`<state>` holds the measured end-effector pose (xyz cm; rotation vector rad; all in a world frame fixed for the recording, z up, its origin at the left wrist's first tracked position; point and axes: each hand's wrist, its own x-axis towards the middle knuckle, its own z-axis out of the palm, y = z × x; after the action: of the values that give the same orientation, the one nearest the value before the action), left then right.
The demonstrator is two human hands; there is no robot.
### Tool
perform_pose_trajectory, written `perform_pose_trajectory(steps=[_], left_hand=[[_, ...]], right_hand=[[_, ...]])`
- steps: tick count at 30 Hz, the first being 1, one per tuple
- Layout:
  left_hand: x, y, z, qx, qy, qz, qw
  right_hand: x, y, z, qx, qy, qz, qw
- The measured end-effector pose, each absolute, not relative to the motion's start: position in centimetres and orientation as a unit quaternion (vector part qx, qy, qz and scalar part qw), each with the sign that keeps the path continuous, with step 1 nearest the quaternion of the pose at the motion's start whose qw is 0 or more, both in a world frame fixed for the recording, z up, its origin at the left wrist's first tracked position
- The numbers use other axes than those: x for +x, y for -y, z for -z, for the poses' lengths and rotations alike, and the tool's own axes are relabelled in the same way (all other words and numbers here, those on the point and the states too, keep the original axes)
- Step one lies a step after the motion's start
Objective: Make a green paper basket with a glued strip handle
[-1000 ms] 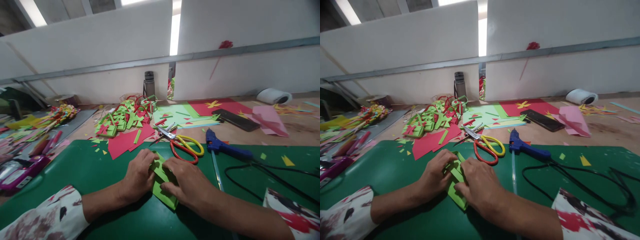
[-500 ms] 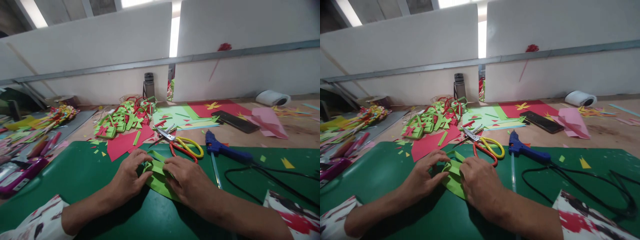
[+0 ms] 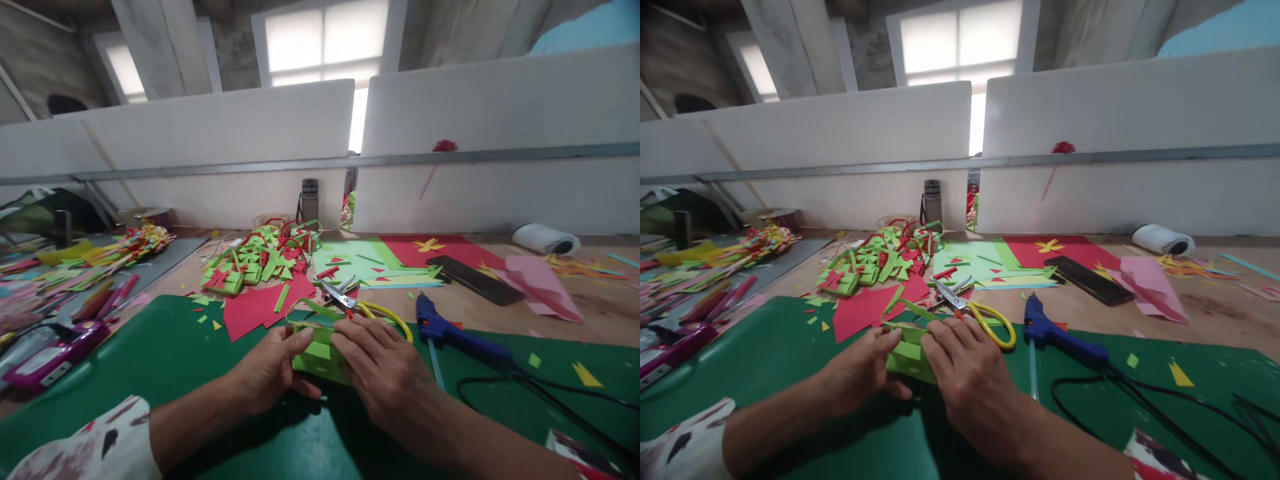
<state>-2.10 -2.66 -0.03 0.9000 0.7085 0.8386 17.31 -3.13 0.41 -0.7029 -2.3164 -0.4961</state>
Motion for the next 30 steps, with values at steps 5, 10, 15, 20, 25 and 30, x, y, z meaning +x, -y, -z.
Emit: perform_pose_trajectory(steps=[5,10,15,20,25,30], left_hand=[[-1.5,2.8,-0.1,0.359,-0.339,-0.420,0.761],[-0.9,2.9,-0.4,0.370,-0.329,-0.458,0.738],[-0.1,2.9,-0.7,0.393,-0.341,-0.474,0.710],[0.6,2.5,-1.1,0.420,-0.350,-0.467,0.695],[-0.2,1.7,-1.6,0.344,-0.355,-0.477,0.727],[-1.4,1.0,-1.5,0.278,-0.346,-0.463,0.767]], right_hand=[[17.2,3.0,-0.3,-0.257,0.882,0.210,0.334],[17.2,2.9,-0.2,-0.255,0.878,0.214,0.343],[17.3,3.1,-0.6,-0.269,0.874,0.225,0.337],[17.7,3.2,-0.8,-0.267,0.875,0.235,0.329],[19.2,2.8,-2.7,-0.289,0.851,0.155,0.411],[20.5,2.1,-3.8,-0.355,0.769,0.010,0.531]])
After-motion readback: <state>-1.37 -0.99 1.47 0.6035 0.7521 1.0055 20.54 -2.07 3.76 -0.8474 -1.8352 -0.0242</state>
